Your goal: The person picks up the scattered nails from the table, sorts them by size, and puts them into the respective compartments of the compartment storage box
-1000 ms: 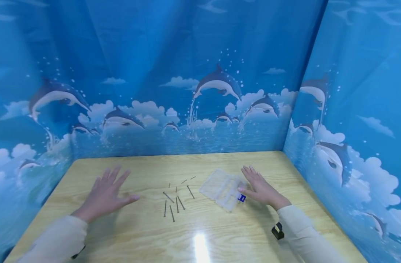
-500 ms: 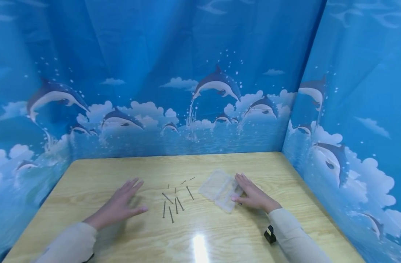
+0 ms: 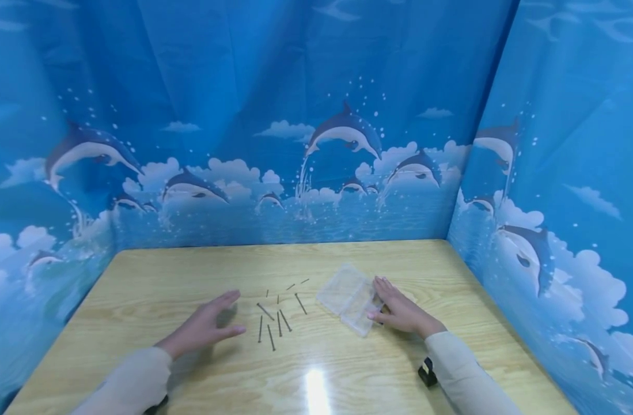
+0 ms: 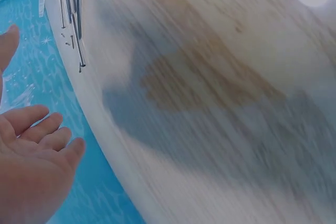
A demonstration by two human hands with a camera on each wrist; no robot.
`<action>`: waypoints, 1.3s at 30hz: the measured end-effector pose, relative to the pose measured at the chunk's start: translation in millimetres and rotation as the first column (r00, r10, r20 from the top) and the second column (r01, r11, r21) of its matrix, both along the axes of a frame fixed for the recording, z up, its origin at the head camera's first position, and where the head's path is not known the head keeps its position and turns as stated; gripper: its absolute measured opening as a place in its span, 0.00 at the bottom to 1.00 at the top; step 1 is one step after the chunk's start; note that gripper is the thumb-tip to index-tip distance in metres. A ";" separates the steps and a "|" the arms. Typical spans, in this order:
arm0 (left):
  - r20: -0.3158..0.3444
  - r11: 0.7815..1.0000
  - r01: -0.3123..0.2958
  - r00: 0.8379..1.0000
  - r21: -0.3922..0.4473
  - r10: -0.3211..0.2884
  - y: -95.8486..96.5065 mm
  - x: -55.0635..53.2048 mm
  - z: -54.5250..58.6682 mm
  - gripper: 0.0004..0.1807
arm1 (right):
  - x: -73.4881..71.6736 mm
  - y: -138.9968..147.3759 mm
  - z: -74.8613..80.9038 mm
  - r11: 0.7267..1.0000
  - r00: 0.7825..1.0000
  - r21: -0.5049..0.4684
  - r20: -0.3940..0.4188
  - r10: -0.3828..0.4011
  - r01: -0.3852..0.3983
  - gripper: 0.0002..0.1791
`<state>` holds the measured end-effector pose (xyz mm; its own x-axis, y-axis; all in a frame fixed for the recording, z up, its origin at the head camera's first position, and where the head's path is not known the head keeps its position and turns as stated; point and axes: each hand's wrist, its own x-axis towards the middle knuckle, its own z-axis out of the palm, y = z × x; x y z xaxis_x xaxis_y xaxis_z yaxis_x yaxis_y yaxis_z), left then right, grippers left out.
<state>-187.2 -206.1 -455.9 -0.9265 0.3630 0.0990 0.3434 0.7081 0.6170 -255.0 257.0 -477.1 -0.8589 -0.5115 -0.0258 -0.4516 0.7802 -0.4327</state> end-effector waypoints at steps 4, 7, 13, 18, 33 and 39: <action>0.011 1.000 0.004 1.000 -0.010 -0.004 4.2 -3.1 -4.4 0.45 | 2.5 -2.2 1.6 0.998 0.999 0.058 -0.040 0.033 -0.030 0.46; 0.030 1.000 -0.003 1.000 -0.013 0.003 7.2 -4.8 -6.7 0.45 | 4.9 -3.6 2.2 0.994 0.997 0.108 -0.069 0.039 -0.031 0.45; 0.047 1.000 -0.014 0.999 -0.013 0.014 11.4 -8.2 -11.3 0.45 | 7.9 -4.4 2.8 0.990 0.995 0.140 -0.093 0.032 -0.019 0.42; 0.021 1.000 -0.015 1.000 0.006 0.015 13.3 -11.4 -17.5 0.44 | 7.7 -4.6 2.3 0.990 0.995 0.136 -0.089 0.042 -0.029 0.40; 0.128 0.978 -0.142 0.984 0.154 0.122 24.7 -38.1 -31.9 0.26 | 9.9 -4.2 0.0 0.988 0.993 0.150 -0.105 0.048 -0.032 0.42; 0.174 0.972 -0.181 0.973 0.149 0.154 24.5 -53.6 -34.5 0.20 | 10.2 -4.6 0.5 0.989 0.993 0.146 -0.107 0.050 -0.034 0.42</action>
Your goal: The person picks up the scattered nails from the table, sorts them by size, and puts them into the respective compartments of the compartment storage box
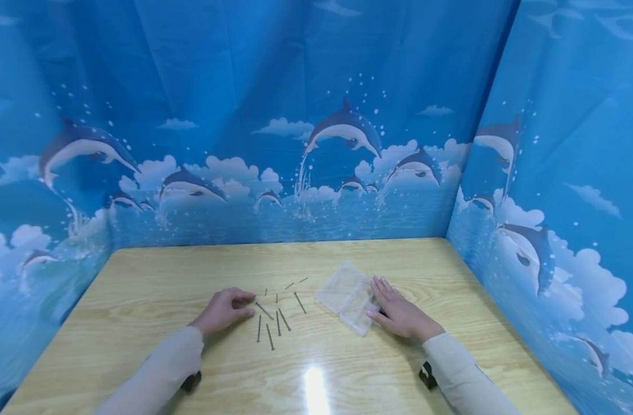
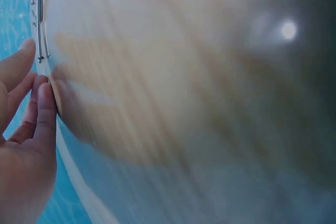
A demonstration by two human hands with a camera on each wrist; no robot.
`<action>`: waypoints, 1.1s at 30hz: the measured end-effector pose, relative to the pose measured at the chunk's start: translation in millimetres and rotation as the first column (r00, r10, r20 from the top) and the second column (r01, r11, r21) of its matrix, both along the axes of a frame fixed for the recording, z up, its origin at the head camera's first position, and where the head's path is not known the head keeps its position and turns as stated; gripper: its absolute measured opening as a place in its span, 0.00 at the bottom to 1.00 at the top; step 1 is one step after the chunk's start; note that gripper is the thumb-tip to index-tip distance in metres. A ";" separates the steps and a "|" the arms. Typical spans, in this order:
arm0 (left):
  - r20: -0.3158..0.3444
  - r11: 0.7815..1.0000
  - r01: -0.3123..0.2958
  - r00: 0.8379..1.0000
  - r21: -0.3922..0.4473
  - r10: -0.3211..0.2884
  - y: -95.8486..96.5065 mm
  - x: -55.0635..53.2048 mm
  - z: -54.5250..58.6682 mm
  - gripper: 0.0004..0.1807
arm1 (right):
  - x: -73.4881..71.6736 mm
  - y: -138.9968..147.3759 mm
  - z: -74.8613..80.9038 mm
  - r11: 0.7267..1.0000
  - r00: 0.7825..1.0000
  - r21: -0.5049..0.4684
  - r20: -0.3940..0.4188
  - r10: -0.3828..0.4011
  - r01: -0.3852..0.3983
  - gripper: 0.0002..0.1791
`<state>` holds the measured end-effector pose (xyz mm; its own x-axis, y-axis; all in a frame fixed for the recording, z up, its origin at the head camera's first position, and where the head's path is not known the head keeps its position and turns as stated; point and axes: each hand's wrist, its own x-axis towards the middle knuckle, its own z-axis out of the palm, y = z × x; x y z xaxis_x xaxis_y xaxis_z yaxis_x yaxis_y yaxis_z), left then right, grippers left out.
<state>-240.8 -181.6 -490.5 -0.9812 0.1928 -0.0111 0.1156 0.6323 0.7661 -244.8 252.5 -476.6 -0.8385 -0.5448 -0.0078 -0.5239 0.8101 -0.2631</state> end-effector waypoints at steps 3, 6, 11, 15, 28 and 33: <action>-0.010 1.000 0.011 1.000 -0.014 -0.011 -0.4 -6.0 -1.9 0.18 | -0.1 0.5 0.4 1.000 1.000 0.003 0.000 0.000 0.000 0.42; -0.020 1.000 0.017 1.000 -0.026 -0.018 -0.7 -9.7 -3.5 0.15 | -0.3 0.6 0.2 1.000 1.000 0.009 -0.002 0.001 -0.001 0.42; -0.025 0.998 0.023 0.999 -0.053 -0.024 0.7 -15.0 -4.5 0.12 | -0.5 0.5 0.0 1.000 1.000 0.006 0.000 0.004 -0.004 0.42; -0.023 0.998 0.023 0.999 -0.060 -0.024 1.4 -19.7 -5.1 0.10 | -0.4 0.5 -0.3 1.000 1.000 0.010 -0.006 0.004 -0.003 0.42; -0.016 0.996 0.028 0.999 -0.086 -0.029 3.4 -22.4 -3.8 0.08 | -2.0 0.9 -1.6 1.000 1.000 0.010 0.002 -0.004 0.004 0.43; -0.028 0.995 0.035 0.999 -0.098 -0.038 4.2 -21.6 -3.8 0.06 | -3.1 1.4 -3.5 1.000 1.000 0.018 0.008 -0.008 0.007 0.43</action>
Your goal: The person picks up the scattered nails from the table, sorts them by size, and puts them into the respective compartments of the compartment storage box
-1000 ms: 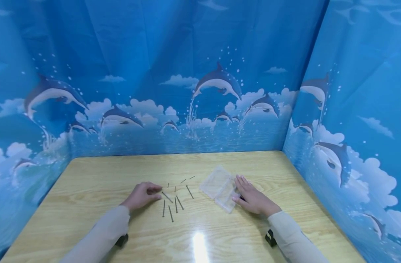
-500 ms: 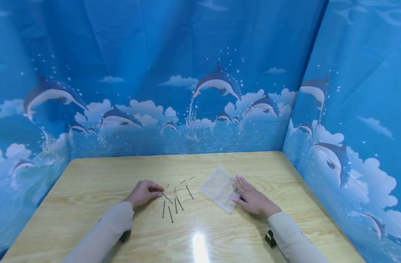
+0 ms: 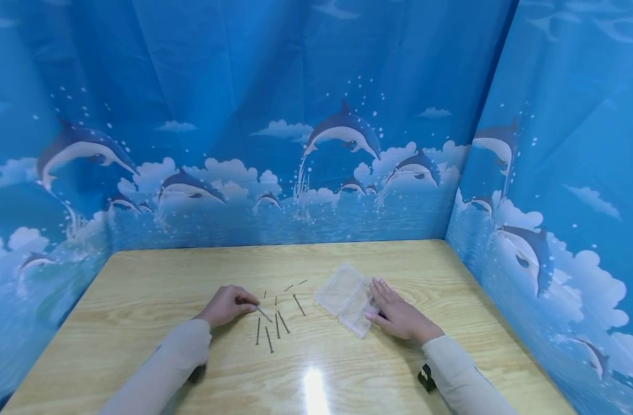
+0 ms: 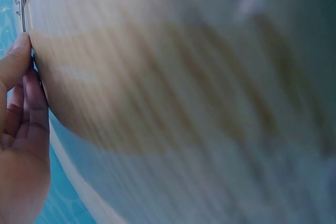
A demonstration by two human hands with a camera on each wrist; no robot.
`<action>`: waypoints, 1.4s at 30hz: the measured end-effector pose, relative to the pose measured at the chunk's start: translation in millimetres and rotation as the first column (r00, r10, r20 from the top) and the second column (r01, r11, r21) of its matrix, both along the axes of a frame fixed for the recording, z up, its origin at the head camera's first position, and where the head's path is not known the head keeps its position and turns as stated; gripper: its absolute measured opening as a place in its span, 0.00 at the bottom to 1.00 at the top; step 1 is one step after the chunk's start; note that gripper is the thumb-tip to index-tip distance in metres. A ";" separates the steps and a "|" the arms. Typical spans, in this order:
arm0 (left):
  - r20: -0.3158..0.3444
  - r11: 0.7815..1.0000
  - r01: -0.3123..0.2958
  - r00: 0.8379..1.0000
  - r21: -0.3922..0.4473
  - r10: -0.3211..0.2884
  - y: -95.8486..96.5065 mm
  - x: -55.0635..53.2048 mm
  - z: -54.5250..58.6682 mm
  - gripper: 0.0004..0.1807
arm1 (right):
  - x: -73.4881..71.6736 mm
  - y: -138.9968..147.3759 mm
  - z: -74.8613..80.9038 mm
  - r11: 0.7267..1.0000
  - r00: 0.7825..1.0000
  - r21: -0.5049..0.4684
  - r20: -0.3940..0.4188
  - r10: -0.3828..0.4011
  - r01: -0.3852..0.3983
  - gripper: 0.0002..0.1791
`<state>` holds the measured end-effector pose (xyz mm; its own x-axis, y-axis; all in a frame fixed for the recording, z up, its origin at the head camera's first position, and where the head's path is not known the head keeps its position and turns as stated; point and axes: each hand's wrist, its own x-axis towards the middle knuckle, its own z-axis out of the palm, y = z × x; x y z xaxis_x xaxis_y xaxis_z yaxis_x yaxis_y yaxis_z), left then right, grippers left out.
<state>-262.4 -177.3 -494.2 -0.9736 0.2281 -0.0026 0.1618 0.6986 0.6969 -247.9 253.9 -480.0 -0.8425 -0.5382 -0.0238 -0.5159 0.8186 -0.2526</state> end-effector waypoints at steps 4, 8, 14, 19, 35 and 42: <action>-0.028 1.000 0.021 0.999 -0.011 -0.021 -0.3 0.5 -0.6 0.05 | 0.3 0.3 0.2 1.000 1.000 -0.002 0.000 0.002 -0.002 0.43; -0.054 0.999 0.046 0.997 -0.005 -0.047 -1.9 1.3 -1.2 0.04 | 0.4 0.3 0.1 1.000 1.000 0.007 -0.008 0.002 -0.002 0.43; -0.063 0.998 0.060 0.996 -0.008 -0.060 -1.8 3.2 1.5 0.03 | 0.8 0.0 0.1 1.000 1.000 0.026 -0.029 0.000 0.001 0.43; -0.077 0.996 0.091 0.993 -0.017 -0.092 -2.1 4.3 1.2 0.02 | 1.3 -0.1 -0.3 1.000 0.999 0.023 -0.037 0.000 0.001 0.43; -0.074 1.000 0.019 0.997 0.007 -0.018 -7.4 5.6 0.1 0.06 | 2.2 -1.6 1.7 1.000 0.999 0.020 -0.034 0.001 0.000 0.43; -0.053 0.996 -0.029 0.998 0.080 0.033 8.7 10.8 13.6 0.03 | 1.2 -1.0 0.8 1.000 1.000 0.024 -0.027 -0.002 0.003 0.43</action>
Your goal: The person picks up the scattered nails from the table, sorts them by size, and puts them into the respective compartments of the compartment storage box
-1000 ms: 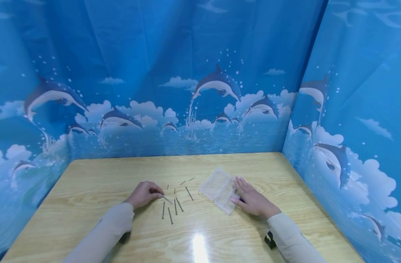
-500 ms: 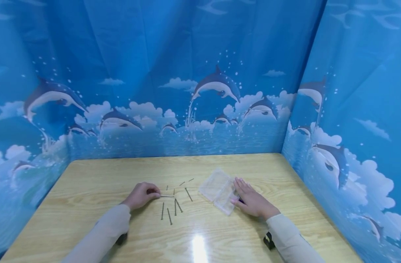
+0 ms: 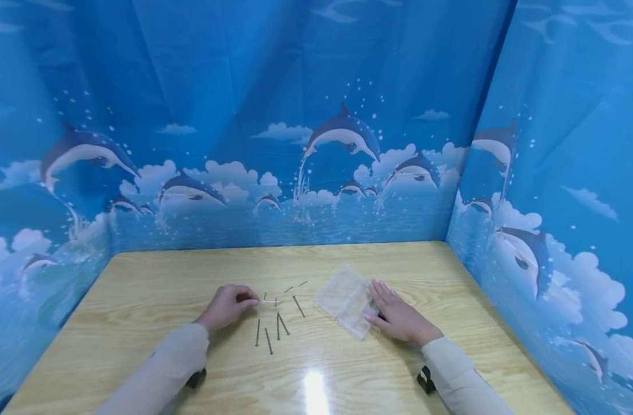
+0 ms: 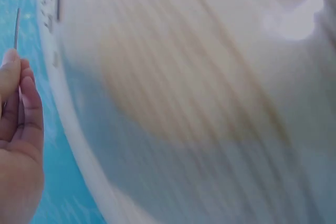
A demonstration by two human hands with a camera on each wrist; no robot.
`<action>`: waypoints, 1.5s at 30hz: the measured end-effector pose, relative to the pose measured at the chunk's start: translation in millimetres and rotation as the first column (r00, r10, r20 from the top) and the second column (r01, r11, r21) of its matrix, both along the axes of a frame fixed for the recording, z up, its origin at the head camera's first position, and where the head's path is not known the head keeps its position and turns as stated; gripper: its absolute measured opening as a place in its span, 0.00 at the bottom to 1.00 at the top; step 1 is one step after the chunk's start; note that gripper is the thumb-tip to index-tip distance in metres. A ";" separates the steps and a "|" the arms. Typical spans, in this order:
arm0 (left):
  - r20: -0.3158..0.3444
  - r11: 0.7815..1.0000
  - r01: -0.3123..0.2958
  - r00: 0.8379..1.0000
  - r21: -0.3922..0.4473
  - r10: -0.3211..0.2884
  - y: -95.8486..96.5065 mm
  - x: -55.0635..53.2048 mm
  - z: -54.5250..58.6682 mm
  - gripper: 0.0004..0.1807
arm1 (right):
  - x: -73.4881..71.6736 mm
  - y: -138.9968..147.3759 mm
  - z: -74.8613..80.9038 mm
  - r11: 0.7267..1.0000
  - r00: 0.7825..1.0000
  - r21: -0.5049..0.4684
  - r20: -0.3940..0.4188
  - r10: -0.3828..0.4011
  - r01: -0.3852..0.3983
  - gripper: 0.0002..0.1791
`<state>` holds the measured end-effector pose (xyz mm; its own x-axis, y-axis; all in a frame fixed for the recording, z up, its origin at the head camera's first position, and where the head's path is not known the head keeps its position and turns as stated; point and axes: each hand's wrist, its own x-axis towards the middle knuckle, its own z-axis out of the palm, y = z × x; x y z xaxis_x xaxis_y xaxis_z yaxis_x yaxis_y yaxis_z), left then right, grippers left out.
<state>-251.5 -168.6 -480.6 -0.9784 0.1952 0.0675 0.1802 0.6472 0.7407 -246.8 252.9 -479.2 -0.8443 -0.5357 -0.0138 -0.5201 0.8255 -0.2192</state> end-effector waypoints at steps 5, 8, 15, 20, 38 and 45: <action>0.024 0.997 -0.032 0.999 0.071 0.031 24.9 3.0 9.1 0.02 | -0.1 0.6 -1.2 1.000 1.000 -0.002 0.005 -0.002 0.002 0.43; 0.019 0.993 -0.050 0.999 0.110 0.048 42.1 3.7 13.6 0.02 | -0.1 1.0 -1.3 1.000 1.000 -0.009 0.006 -0.002 0.002 0.43; -0.048 0.985 -0.083 0.995 0.154 0.091 82.3 3.8 21.0 0.03 | -1.1 1.7 -1.3 1.000 1.000 -0.003 0.002 -0.003 0.003 0.43; -0.044 0.980 -0.055 0.997 0.193 0.065 107.5 8.4 23.6 0.03 | -1.0 1.3 0.1 1.000 1.000 -0.001 0.011 -0.007 0.007 0.43; -0.039 0.950 -0.047 0.997 0.310 0.062 184.2 19.7 9.8 0.01 | -0.9 -0.2 -1.2 1.000 1.000 -0.031 -0.005 0.004 -0.004 0.43; -0.129 0.939 -0.077 0.984 0.336 0.127 205.2 20.1 -2.6 0.02 | 0.9 0.2 1.4 0.999 1.000 -0.033 -0.009 0.010 -0.010 0.42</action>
<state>-231.4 36.5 -483.2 -0.9664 0.0374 0.2543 0.2481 0.3934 0.8853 -245.8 253.1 -477.8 -0.8389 -0.5442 0.0116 -0.5304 0.8126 -0.2416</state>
